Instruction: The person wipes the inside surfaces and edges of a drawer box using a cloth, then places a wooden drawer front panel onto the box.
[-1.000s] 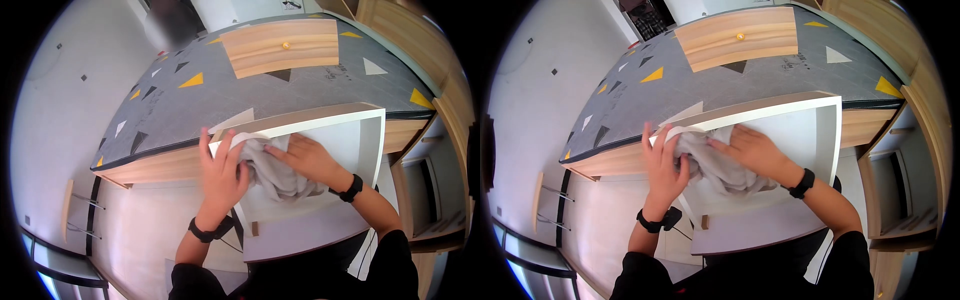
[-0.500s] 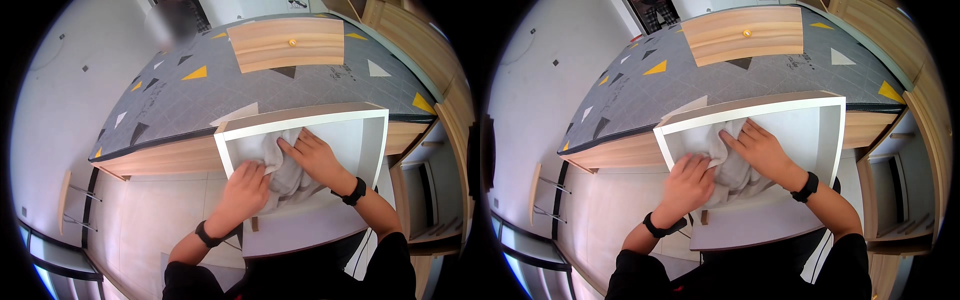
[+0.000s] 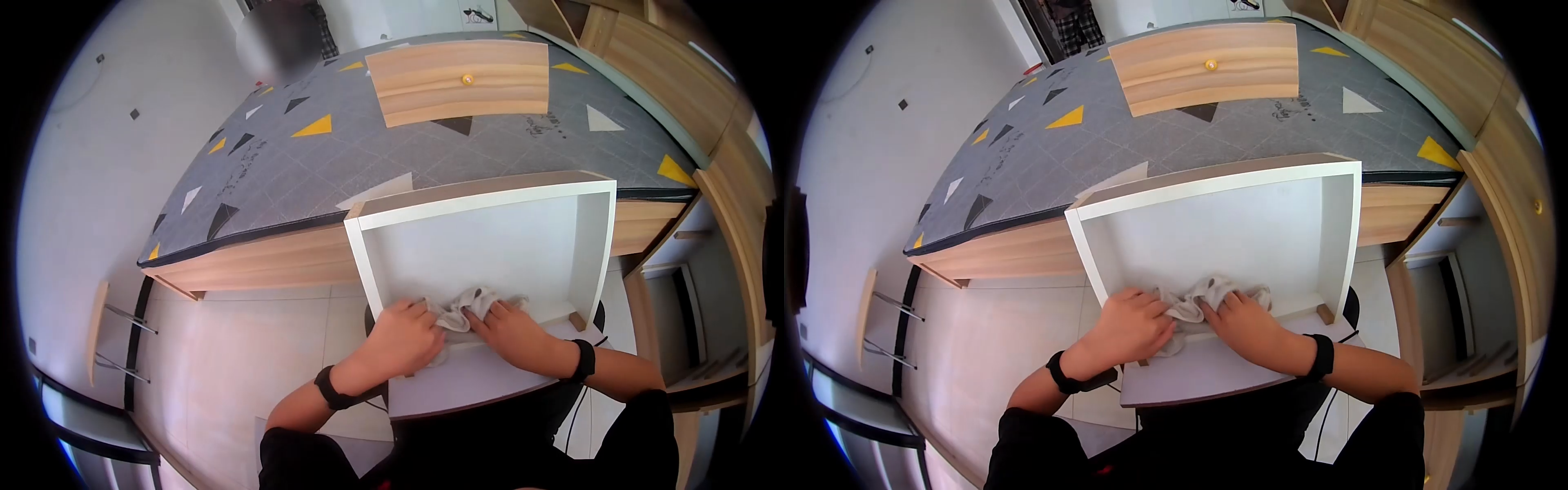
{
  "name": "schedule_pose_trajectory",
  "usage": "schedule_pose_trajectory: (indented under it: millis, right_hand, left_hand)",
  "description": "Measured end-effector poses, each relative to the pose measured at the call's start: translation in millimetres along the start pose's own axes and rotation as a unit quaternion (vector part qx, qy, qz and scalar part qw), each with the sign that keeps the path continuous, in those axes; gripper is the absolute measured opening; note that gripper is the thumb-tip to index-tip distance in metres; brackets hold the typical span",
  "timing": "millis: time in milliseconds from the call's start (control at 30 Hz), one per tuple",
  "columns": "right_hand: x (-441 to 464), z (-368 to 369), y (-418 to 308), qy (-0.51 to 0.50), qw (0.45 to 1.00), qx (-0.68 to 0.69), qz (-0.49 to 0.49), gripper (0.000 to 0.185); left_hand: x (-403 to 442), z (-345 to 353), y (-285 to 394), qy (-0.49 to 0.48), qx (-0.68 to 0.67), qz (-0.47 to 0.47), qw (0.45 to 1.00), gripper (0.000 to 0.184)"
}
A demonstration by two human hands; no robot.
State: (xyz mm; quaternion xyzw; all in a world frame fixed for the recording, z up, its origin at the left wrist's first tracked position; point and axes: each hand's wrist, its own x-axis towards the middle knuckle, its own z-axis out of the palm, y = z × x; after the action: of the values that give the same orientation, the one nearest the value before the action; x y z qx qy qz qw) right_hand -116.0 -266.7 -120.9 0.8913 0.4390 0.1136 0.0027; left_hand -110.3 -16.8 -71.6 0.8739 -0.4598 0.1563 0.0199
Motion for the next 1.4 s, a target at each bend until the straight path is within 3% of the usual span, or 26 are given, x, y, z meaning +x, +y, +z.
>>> schedule_pose_trajectory:
  millis: [33,100,133,200,333,467,533,567,600,633,667,733,767,867,933,1000,1167,1300,1400]
  right_hand:
    - [-2,-3,1,0.000,1.000,-0.001,0.000,0.055]
    - [-7,-15,4,-0.143,0.986,0.072,0.040,0.046]
    - [-10,-23,8,-0.142,0.986,0.071,0.043,0.046]
    - [-15,-39,17,-0.089,0.979,0.179,0.045,0.037]
    - [-30,-72,18,-0.043,0.982,0.180,0.026,0.028]
    - [-74,-119,5,0.153,0.954,0.255,0.038,0.007]
    - [-125,-96,-11,0.266,0.913,0.280,0.131,0.013]
    - [-133,-78,-30,0.314,0.903,0.240,0.170,0.018]
    - [-133,-63,-38,0.365,0.889,0.190,0.200,0.023]
    - [-132,-61,-47,0.328,0.906,0.164,0.213,0.024]
    - [-130,-60,-52,0.339,0.900,0.152,0.229,0.031]
    - [-123,-33,-78,0.268,0.907,0.114,0.305,0.037]
    - [-126,-24,-84,0.262,0.904,0.123,0.315,0.037]
    - [-130,-15,-89,0.265,0.884,0.125,0.364,0.041]
    - [-120,-21,-86,0.266,0.889,0.091,0.362,0.036]
    - [-110,-32,-81,0.274,0.890,0.049,0.361,0.030]
    - [-106,-14,-77,0.274,0.938,0.044,0.209,0.022]
    - [-93,-8,-89,0.315,0.929,0.076,0.181,0.018]
    - [-80,-15,-90,0.319,0.940,0.070,0.101,0.015]
  left_hand:
    - [1,0,0,0.001,0.000,0.001,1.000,0.016]
    - [3,-1,-2,0.066,-0.032,0.012,0.997,0.015]
    - [3,-3,-2,0.067,-0.031,0.015,0.997,0.015]
    - [3,-7,-2,0.148,-0.099,0.032,0.983,0.014]
    - [-9,-23,0,0.184,-0.155,0.035,0.970,0.012]
    - [-39,-47,19,0.224,-0.195,0.084,0.951,0.012]
    - [-59,-55,43,0.128,-0.113,0.114,0.979,0.023]
    - [-66,-54,53,0.128,-0.114,0.113,0.979,0.023]
    - [-64,-48,60,0.066,-0.110,0.108,0.986,0.031]
    - [-65,-43,68,-0.002,-0.110,0.101,0.989,0.039]
    - [-71,-33,80,-0.002,-0.110,0.101,0.989,0.039]
    - [-71,-10,94,0.037,-0.158,-0.062,0.985,0.052]
    - [-72,-4,101,0.051,-0.163,-0.114,0.979,0.050]
    - [-71,4,97,0.118,-0.170,-0.064,0.976,0.044]
    - [-78,3,103,0.093,-0.164,-0.068,0.980,0.037]
    - [-82,13,102,0.141,-0.121,-0.015,0.982,0.031]
    - [-87,6,100,0.114,-0.085,0.046,0.989,0.028]
    - [-87,5,98,0.149,-0.095,0.064,0.982,0.024]
    - [-85,0,95,0.147,-0.094,0.051,0.983,0.022]
